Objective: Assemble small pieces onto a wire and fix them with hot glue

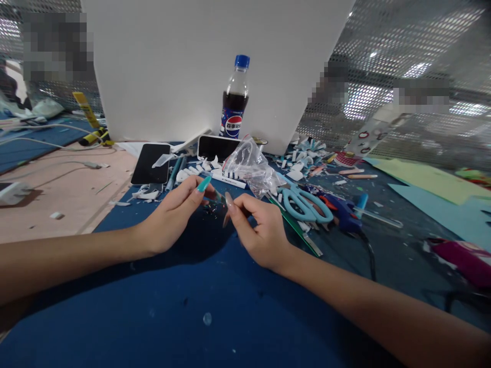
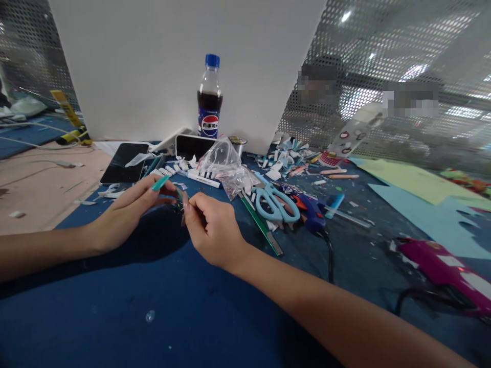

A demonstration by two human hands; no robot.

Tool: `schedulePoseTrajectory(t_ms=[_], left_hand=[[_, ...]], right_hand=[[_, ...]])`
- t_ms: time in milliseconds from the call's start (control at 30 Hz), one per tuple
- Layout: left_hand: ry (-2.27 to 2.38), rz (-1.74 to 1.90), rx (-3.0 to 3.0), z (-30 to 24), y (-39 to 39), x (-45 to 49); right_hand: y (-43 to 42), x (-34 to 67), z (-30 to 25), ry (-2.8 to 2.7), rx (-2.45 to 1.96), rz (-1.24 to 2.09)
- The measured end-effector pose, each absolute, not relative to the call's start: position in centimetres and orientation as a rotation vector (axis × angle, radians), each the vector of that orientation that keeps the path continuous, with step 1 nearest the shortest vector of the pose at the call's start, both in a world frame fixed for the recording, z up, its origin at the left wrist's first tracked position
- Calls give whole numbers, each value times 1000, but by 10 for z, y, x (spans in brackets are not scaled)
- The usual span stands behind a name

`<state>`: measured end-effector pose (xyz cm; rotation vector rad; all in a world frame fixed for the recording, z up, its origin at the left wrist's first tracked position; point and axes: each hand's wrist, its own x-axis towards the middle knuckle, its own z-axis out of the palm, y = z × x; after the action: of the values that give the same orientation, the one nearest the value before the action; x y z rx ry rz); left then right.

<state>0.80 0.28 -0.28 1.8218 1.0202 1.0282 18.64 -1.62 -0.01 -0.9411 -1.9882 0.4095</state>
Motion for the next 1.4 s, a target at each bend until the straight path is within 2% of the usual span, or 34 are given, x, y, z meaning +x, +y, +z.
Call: schedulePoseTrajectory(t_ms=[100,200,267,433,767,1100,1400], left_hand=[[1274,988,2507,6,0,4],[1376,588,3048,10,-1,3],[1358,312,3169,9,0,4],[1245,78,3147,4,5,4],[1093,36,3128,8,12,-1],[1253,-135,3034,14,13,-5],[996,-187,3232,10,10,-2]], right_hand=[[-17,187,0,-1946,-940,411],[-17,186,1,-1915,-946,425],[-17,186,1,-1900,-956,429],[-17,185,-1,-1890,-966,416],[-18,185,0,-1886,-966,433],[-18,185,1,-1884,-972,473],[-17,185,-1,-1882,-955,466]])
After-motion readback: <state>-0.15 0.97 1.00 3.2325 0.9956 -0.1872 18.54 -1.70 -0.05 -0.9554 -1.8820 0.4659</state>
